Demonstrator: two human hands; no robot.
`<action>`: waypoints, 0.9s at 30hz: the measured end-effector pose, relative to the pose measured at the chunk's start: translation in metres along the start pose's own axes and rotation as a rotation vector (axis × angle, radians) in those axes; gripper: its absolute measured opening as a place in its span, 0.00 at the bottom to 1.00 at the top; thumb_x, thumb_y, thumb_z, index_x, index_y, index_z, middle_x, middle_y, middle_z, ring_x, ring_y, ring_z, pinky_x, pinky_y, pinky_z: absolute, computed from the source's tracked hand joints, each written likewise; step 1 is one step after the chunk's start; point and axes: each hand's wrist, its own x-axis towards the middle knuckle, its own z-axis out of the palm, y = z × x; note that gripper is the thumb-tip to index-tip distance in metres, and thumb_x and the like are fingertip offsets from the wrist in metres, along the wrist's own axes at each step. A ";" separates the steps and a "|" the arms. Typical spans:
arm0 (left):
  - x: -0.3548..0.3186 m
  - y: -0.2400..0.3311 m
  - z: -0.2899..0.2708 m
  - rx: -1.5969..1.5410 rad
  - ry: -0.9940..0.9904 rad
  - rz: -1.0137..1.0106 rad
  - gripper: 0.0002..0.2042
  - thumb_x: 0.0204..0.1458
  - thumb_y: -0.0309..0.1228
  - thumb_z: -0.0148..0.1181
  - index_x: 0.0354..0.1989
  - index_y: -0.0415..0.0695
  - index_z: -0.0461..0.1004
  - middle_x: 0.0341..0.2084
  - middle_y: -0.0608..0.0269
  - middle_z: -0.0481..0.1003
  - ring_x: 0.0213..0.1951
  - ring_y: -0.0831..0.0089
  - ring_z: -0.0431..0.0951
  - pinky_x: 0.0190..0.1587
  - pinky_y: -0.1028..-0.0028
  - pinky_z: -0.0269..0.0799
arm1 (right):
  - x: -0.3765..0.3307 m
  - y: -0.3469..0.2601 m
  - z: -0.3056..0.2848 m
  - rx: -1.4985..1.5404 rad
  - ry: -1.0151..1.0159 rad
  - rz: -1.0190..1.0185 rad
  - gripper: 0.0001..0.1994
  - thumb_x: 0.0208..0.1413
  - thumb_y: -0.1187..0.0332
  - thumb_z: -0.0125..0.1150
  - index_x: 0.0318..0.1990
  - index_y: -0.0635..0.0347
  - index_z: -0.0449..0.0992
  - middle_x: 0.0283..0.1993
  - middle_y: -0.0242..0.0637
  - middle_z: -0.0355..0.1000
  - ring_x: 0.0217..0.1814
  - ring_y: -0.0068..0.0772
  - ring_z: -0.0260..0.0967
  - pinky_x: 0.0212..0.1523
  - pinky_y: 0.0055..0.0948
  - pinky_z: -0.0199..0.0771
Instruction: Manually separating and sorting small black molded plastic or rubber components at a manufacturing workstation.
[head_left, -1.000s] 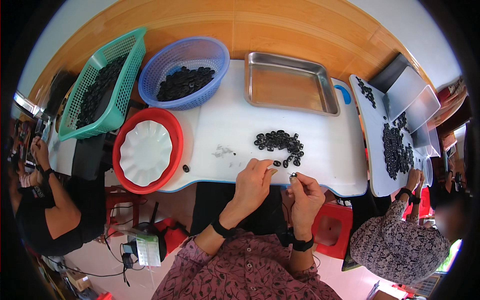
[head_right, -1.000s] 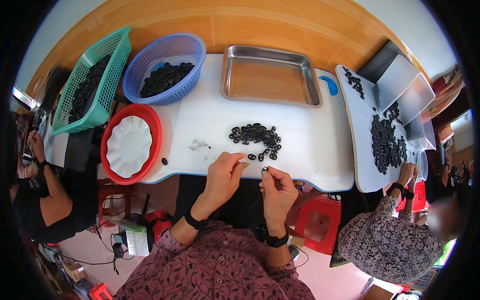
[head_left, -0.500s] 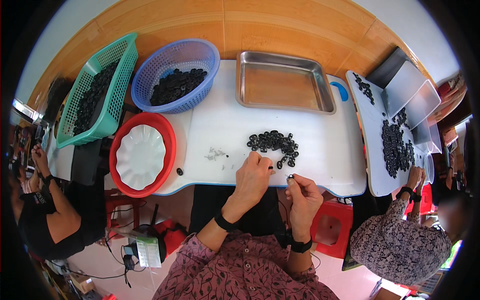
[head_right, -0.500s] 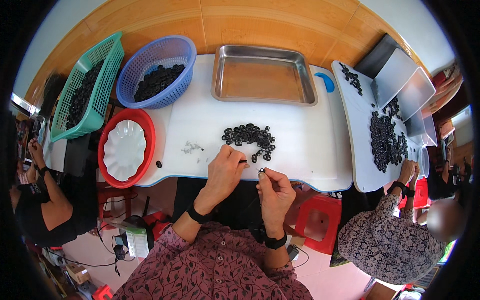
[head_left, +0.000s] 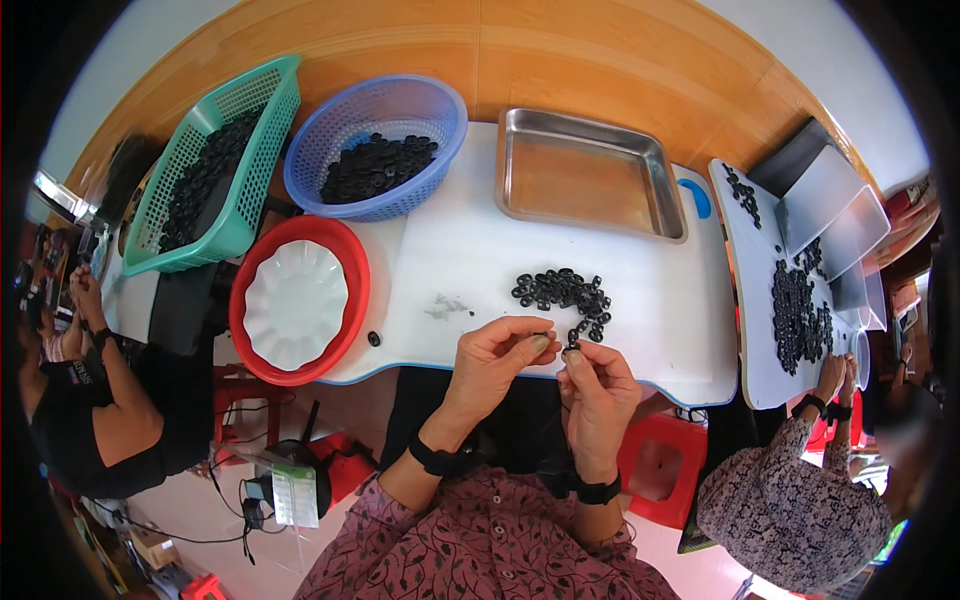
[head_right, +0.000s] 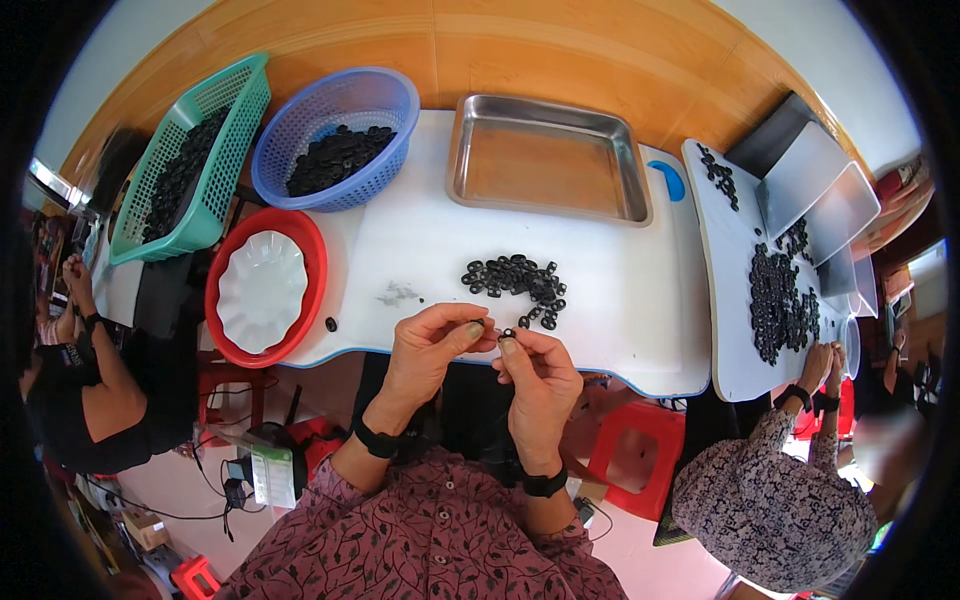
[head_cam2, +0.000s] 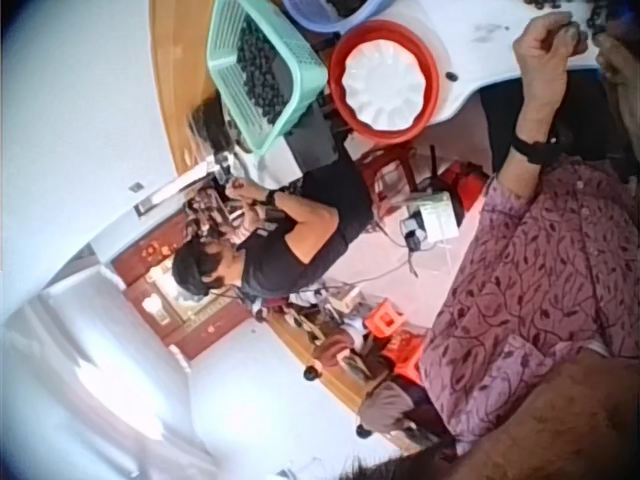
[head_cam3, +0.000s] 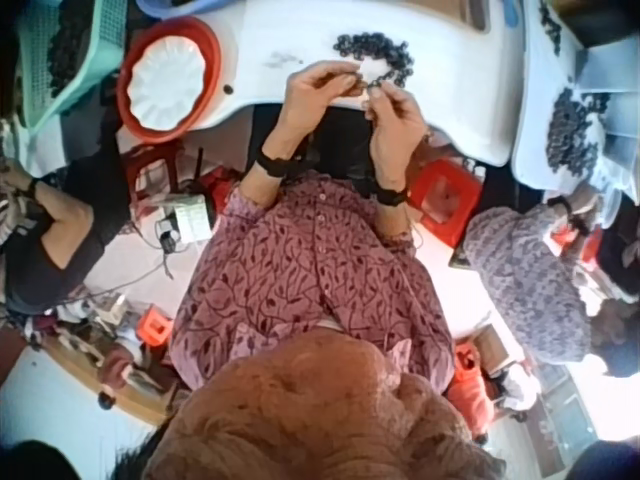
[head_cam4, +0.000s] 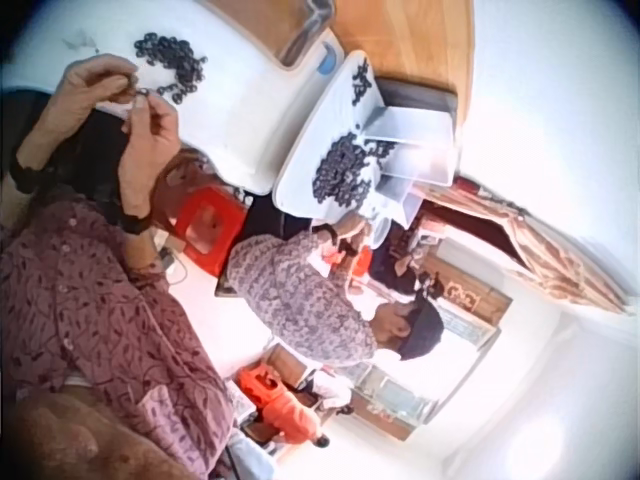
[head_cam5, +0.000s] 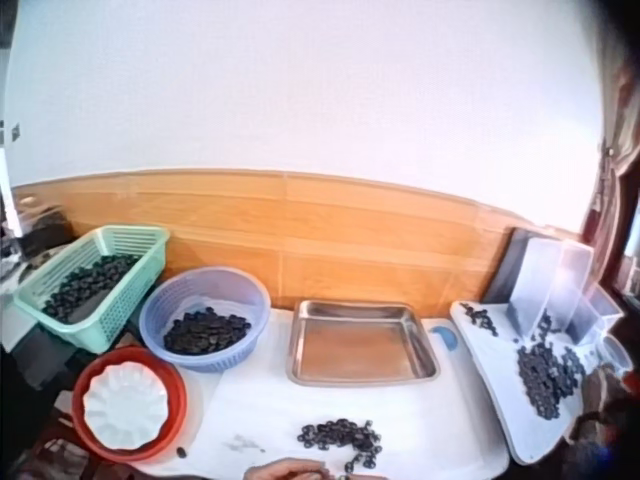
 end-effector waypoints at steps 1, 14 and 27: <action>-0.001 -0.001 -0.002 -0.039 0.010 0.020 0.11 0.56 0.20 0.54 0.47 0.37 0.71 0.37 0.55 0.77 0.39 0.69 0.79 0.43 0.72 0.79 | -0.001 -0.001 0.005 -0.013 0.006 0.007 0.06 0.54 0.78 0.61 0.40 0.66 0.75 0.32 0.35 0.75 0.28 0.18 0.71 0.26 0.15 0.69; -0.010 -0.006 0.003 -0.250 0.158 0.008 0.06 0.57 0.22 0.55 0.40 0.34 0.70 0.36 0.55 0.78 0.37 0.75 0.78 0.42 0.75 0.78 | 0.003 0.002 0.029 -0.051 0.015 -0.058 0.06 0.56 0.75 0.60 0.40 0.67 0.73 0.34 0.36 0.76 0.32 0.20 0.73 0.31 0.16 0.70; -0.021 0.009 -0.022 -0.059 -0.023 0.071 0.13 0.55 0.21 0.57 0.48 0.35 0.72 0.34 0.58 0.78 0.33 0.77 0.78 0.35 0.79 0.77 | 0.005 0.003 0.035 -0.112 -0.075 -0.013 0.07 0.55 0.75 0.61 0.40 0.68 0.73 0.31 0.36 0.75 0.29 0.20 0.72 0.30 0.17 0.71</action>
